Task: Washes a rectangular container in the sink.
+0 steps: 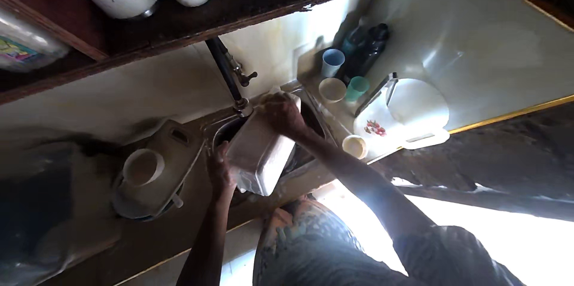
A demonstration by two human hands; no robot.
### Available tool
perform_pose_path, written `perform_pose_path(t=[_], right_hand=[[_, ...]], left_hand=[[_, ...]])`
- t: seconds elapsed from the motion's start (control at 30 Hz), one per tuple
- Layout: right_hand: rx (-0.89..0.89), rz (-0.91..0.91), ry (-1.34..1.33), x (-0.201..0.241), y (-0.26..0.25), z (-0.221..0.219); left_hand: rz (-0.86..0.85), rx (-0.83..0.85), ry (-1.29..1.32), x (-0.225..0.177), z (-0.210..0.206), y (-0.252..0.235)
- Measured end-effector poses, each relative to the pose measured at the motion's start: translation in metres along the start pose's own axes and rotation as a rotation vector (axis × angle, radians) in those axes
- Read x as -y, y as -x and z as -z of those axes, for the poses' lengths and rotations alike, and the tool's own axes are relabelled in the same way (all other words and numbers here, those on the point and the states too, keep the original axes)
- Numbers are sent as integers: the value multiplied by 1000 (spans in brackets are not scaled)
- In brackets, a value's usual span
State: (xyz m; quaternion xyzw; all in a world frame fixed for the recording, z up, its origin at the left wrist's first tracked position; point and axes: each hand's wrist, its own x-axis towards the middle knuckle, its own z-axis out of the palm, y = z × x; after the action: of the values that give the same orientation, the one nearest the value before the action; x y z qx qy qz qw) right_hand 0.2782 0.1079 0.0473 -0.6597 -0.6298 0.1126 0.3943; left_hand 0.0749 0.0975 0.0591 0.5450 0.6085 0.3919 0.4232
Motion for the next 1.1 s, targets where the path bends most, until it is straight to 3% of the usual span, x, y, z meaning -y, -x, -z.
perform_pose_path(t=[0.13,0.2,0.27,0.37,0.47,0.6,0.63,0.77,0.87,0.93,1.0,1.1], right_hand=[[145,298,-226,71,42,-9],[190,339,-255,67,34,-6],[178,264,-234,37,17,-1],[133,0,-55,-20,-13,17],[158,-169,10,-21,-18,20],[119,206,-84,37,24,-6],[128,225,-89,38,22,-5],[37,-98,-29,-20,-16,24],[141,-359,-371,-51,-35,47],[175,-360,-631,-58,-34,50],[169,-290,-768,-55,-32,53],[138,-129,-771,-33,-27,56]], left_hand=[[-44,32,89,8,-5,-1],[-123,-3,63,16,-5,-2],[-95,-69,16,10,-1,1],[-23,-104,-10,-9,12,13],[10,-99,23,-9,15,13],[36,-101,32,-4,9,6],[8,-111,50,-2,10,7],[-72,-127,179,-7,24,19],[-27,-100,369,-7,34,22],[2,-46,439,-1,42,19],[44,72,260,5,57,12],[4,403,-274,-7,78,-7]])
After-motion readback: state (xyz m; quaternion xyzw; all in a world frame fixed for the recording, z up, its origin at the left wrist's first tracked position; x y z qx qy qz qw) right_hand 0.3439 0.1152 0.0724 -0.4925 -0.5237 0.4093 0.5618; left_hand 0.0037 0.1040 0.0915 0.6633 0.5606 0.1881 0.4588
